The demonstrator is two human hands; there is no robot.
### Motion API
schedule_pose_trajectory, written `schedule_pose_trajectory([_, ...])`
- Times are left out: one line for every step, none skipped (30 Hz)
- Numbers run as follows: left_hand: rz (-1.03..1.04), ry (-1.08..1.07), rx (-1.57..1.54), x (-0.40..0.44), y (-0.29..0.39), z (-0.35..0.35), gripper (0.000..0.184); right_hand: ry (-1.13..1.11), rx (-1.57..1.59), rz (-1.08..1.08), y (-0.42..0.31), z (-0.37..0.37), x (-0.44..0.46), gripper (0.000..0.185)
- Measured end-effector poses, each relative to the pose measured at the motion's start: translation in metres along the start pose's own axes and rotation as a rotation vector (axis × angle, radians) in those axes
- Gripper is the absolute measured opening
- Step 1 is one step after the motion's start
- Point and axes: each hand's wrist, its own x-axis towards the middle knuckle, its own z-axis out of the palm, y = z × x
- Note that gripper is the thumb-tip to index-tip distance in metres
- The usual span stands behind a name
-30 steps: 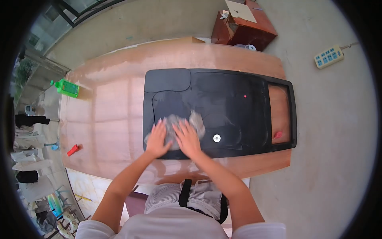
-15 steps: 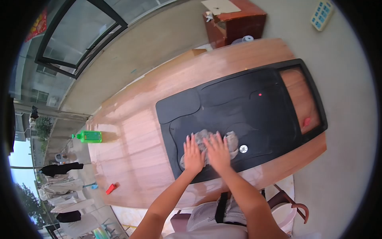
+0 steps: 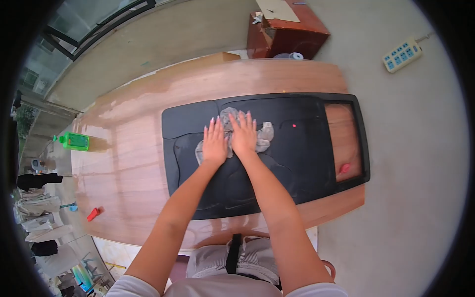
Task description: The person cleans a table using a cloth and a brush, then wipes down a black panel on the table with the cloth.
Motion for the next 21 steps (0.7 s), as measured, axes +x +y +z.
schedule_pose_trajectory([0.033,0.012,-0.026,-0.007,-0.001,-0.004,0.063,-0.006,0.024,-0.041,0.005,-0.006,-0.009,0.067])
schedule_pose_trajectory([0.058,-0.045,-0.063,-0.021,0.001,-0.008,0.063,-0.011,0.051,-0.08,0.007,-0.013,-0.025,0.066])
schedule_pose_trajectory([0.082,-0.098,-0.099,-0.039,0.006,-0.018,0.062,-0.013,0.078,-0.122,0.007,-0.021,-0.041,0.066])
schedule_pose_trajectory([0.106,-0.147,-0.134,-0.056,0.01,-0.024,0.061,-0.006,0.093,-0.165,0.006,-0.034,-0.062,0.064])
schedule_pose_trajectory([0.154,-0.157,-0.152,-0.078,0.014,-0.025,0.061,-0.045,0.106,-0.179,0.008,-0.043,-0.086,0.065])
schedule_pose_trajectory([0.202,-0.171,-0.169,-0.102,0.018,-0.026,0.06,-0.101,0.116,-0.19,0.009,-0.055,-0.111,0.067])
schedule_pose_trajectory([0.23,-0.23,-0.187,-0.124,0.025,-0.033,0.059,-0.166,0.133,-0.187,0.011,-0.066,-0.136,0.068])
schedule_pose_trajectory([0.259,-0.29,-0.205,-0.141,0.032,-0.041,0.059,-0.221,0.135,-0.187,0.013,-0.076,-0.159,0.068])
schedule_pose_trajectory([0.273,-0.289,-0.179,-0.155,0.04,-0.041,0.059,-0.251,0.133,-0.188,0.015,-0.084,-0.179,0.067])
schedule_pose_trajectory([0.285,-0.288,-0.156,-0.167,0.048,-0.04,0.059,-0.283,0.131,-0.19,0.017,-0.091,-0.19,0.067])
schedule_pose_trajectory([0.295,-0.284,-0.13,-0.172,0.054,-0.038,0.06,-0.281,0.108,-0.216,0.021,-0.094,-0.188,0.067])
schedule_pose_trajectory([0.281,-0.268,-0.074,-0.168,0.058,-0.034,0.061,-0.279,0.087,-0.246,0.026,-0.096,-0.181,0.067])
schedule_pose_trajectory([0.266,-0.257,-0.018,-0.162,0.062,-0.03,0.062,-0.28,0.07,-0.274,0.03,-0.097,-0.174,0.067])
schedule_pose_trajectory([0.253,-0.253,0.038,-0.157,0.066,-0.025,0.063,-0.241,0.036,-0.286,0.035,-0.093,-0.164,0.067])
schedule_pose_trajectory([0.221,-0.266,0.117,-0.142,0.074,-0.026,0.065,-0.203,0.002,-0.296,0.042,-0.086,-0.148,0.068])
schedule_pose_trajectory([0.178,-0.212,0.109,-0.124,0.078,-0.017,0.065,-0.161,-0.035,-0.309,0.05,-0.08,-0.128,0.068])
schedule_pose_trajectory([0.13,-0.22,0.123,-0.103,0.085,-0.012,0.065,-0.12,-0.031,-0.291,0.055,-0.075,-0.108,0.069])
schedule_pose_trajectory([0.08,-0.23,0.134,-0.083,0.092,-0.009,0.066,-0.082,-0.027,-0.274,0.059,-0.069,-0.091,0.069])
schedule_pose_trajectory([0.052,-0.216,0.185,-0.063,0.098,-0.005,0.066,-0.072,0.014,-0.218,0.062,-0.063,-0.078,0.068])
schedule_pose_trajectory([0.03,-0.201,0.238,-0.042,0.101,-0.001,0.067,-0.058,0.056,-0.157,0.063,-0.057,-0.066,0.067])
schedule_pose_trajectory([0.047,-0.164,0.233,-0.027,0.101,0.007,0.068,-0.046,0.095,-0.09,0.071,-0.054,-0.059,0.066])
